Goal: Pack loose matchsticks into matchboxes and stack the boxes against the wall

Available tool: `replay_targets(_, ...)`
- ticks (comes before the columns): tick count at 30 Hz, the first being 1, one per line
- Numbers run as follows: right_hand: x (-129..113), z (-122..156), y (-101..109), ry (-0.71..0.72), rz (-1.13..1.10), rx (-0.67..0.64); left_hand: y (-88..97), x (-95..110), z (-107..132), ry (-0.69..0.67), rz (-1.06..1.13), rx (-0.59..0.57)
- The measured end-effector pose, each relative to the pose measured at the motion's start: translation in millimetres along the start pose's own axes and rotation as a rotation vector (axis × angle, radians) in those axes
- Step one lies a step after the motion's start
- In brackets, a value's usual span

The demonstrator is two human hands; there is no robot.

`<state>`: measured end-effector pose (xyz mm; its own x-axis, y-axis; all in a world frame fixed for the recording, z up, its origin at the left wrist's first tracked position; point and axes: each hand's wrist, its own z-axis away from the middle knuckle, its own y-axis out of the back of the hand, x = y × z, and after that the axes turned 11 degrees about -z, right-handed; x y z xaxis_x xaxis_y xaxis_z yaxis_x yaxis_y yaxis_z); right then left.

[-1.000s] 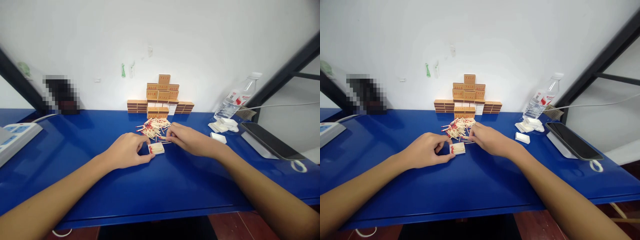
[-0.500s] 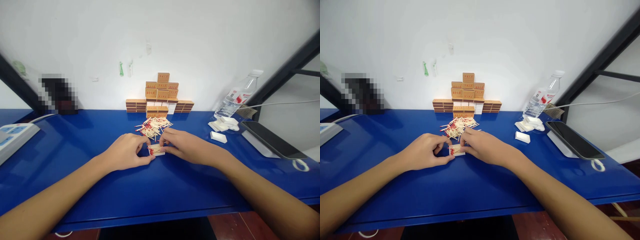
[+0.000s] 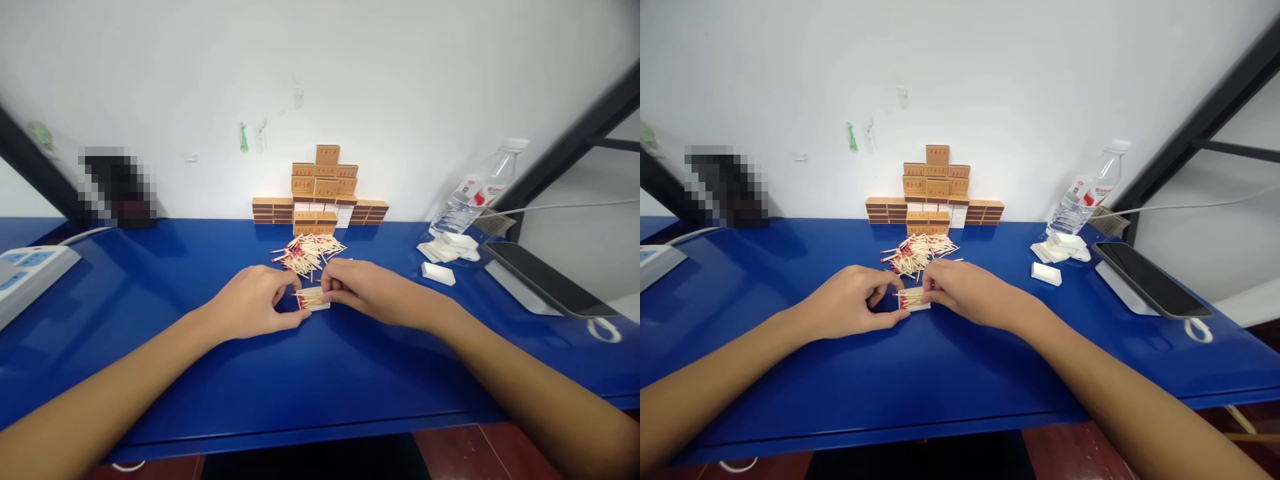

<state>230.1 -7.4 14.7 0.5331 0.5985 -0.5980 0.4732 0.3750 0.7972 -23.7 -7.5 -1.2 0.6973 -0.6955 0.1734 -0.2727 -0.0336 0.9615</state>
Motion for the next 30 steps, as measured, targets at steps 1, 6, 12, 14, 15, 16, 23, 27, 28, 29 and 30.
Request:
replay_targets(1, 1.4, 0.0, 0.5, 0.001, -0.005, 0.009, 0.4, 0.3, -0.1, 0.000, -0.002, -0.001)
replay_targets(6, 4.3, 0.9, 2.4, 0.015, -0.011, 0.009, 2.7, 2.0, -0.4, 0.012, 0.013, -0.032)
replay_targets(12, 1.0, 2.1, 2.9, 0.024, -0.011, 0.019, 2.9, 2.5, -0.4, 0.013, 0.009, -0.023)
replay_targets(14, 0.6, 2.0, 2.4, 0.023, -0.013, -0.007, 3.6, 3.1, -0.4, 0.016, 0.007, -0.026)
replay_targets(15, 0.4, 1.9, 1.9, 0.022, -0.011, -0.016, 4.0, 3.4, -0.5, 0.017, 0.007, -0.028)
replay_targets(16, 0.2, 1.8, 1.3, 0.022, -0.010, -0.023, 4.2, 3.7, -0.6, 0.017, 0.007, -0.031)
replay_targets(23, -1.8, 1.1, -4.6, -0.016, -0.023, -0.035, 1.8, 2.1, -0.7, 0.027, 0.024, -0.040)
replay_targets(27, -3.1, 1.2, -6.1, 0.007, -0.018, -0.010, 1.0, 1.6, -0.7, 0.024, 0.018, -0.031)
replay_targets(28, -3.5, 0.9, -6.8, 0.024, -0.015, 0.014, 1.0, 1.9, -0.6, 0.017, 0.016, -0.026)
replay_targets(29, -4.0, 0.5, -7.8, 0.044, -0.012, 0.042, 1.0, 2.3, -0.4, 0.009, 0.015, -0.022)
replay_targets(30, -4.5, -0.2, -9.2, 0.063, -0.014, 0.066, 1.0, 2.8, -0.3, 0.003, 0.015, -0.017)
